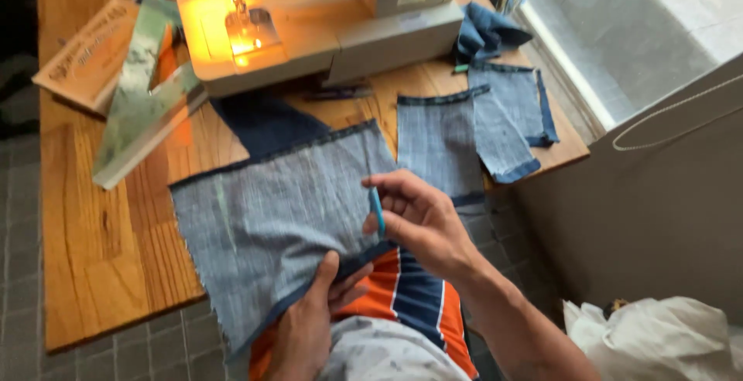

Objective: Cutting denim fabric along a marked line using scissors

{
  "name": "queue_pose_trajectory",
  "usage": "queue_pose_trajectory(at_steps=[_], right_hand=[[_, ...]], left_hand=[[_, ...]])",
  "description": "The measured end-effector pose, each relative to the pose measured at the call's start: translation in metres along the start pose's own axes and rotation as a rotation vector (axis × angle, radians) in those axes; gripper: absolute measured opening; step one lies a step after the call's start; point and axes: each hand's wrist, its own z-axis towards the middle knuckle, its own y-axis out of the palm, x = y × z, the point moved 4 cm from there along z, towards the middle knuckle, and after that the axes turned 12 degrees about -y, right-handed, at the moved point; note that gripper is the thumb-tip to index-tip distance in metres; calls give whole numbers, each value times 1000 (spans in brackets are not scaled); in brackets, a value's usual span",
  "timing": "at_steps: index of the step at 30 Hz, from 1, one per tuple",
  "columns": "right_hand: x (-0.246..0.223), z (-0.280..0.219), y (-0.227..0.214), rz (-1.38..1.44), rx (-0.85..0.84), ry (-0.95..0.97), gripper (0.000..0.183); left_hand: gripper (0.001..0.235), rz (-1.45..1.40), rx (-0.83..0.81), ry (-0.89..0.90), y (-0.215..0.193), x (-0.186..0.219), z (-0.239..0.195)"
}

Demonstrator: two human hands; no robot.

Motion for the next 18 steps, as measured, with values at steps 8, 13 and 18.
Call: queue_pose_trajectory(at_steps=[8,13,18], right_hand=[[-24,-70,47,206,-183,256,46],[-42,-89,51,265,-207,353,44],[-54,-110,45,254,-191,463,38]], left_hand=[[53,-95,76,-34,-12,3,17],[53,-234,-41,-2,-6,20,-16],[66,-212,-130,2,-18,9,4]])
